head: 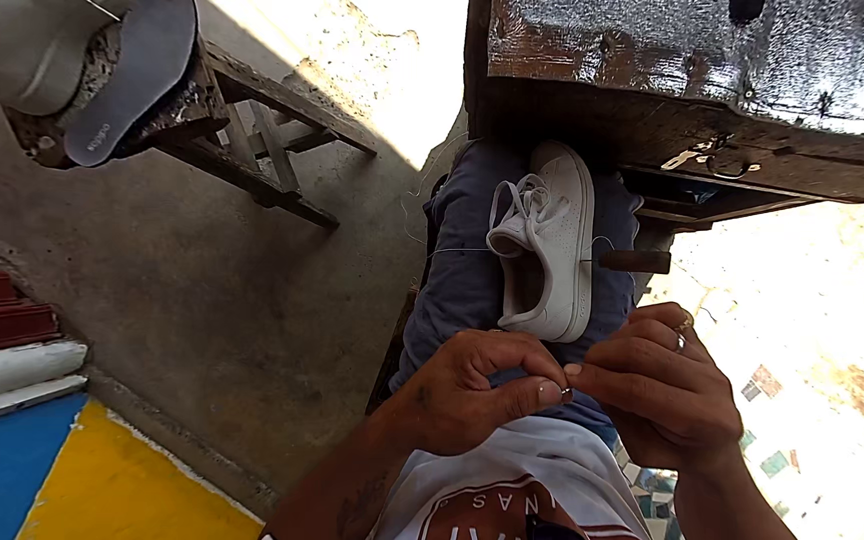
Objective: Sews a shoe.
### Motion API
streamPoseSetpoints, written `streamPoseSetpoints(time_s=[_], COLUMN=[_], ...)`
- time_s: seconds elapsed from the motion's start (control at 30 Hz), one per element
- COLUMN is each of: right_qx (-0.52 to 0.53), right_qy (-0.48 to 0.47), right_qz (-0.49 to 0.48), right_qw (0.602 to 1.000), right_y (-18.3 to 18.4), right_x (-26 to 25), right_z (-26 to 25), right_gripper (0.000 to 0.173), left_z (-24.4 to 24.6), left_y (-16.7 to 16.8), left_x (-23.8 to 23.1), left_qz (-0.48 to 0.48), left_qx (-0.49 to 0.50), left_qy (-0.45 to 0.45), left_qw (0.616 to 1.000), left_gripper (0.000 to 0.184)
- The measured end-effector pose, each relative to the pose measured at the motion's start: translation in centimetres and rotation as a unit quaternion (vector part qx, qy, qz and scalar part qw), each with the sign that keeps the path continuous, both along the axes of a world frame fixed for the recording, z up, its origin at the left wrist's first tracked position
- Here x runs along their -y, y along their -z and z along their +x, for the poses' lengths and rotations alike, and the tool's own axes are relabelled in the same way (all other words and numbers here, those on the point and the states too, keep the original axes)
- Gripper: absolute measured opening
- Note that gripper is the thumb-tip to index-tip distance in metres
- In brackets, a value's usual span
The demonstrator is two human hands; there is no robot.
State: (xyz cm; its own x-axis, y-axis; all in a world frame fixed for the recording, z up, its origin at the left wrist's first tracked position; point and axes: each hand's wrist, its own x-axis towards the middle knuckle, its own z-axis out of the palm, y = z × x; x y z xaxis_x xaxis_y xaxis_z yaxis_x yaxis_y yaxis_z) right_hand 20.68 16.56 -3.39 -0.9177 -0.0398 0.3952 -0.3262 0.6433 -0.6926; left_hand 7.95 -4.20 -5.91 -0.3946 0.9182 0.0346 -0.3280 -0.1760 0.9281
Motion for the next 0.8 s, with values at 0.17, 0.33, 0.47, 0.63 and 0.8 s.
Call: streamPoseSetpoints(time_s=[0.17,0.33,0.47,0.63,0.8], right_qx=[0.002,-0.005,-0.018,-0.024,-0.031], right_qy=[0.021,0.034,0.039,0.038,0.036], right_qz=[0.017,0.024,0.027,0.036,0.043], right_qw=[1.0,0.999,0.999,0.998,0.998], right_y=[0.05,-0.04,-0.18,-0.47,-0.54], right_x=[0.05,0.34,0.44,0.47,0.53], right_z=[0.07,0.13,0.1,0.07,0.03], right_gripper=[0.02,0.02,0.019,0.019,0.018], left_z=[0.11,0.11,0.16,0.39,0.68], left_y=[0.03,-0.08,-0.1,0.02,0.12], left_x=[-0.11,-0.19,-0.29,-0.44,-0.61], left_qz=[-0.012,-0.009,0.006,0.028,0.04], left_qx=[-0.027,-0.021,0.006,0.039,0.076], left_qy=[-0.021,-0.029,-0.027,-0.026,-0.026], left_qw=[0.999,0.999,1.0,0.998,0.996], left_gripper=[0.02,0.019,0.019,0.02,0.02])
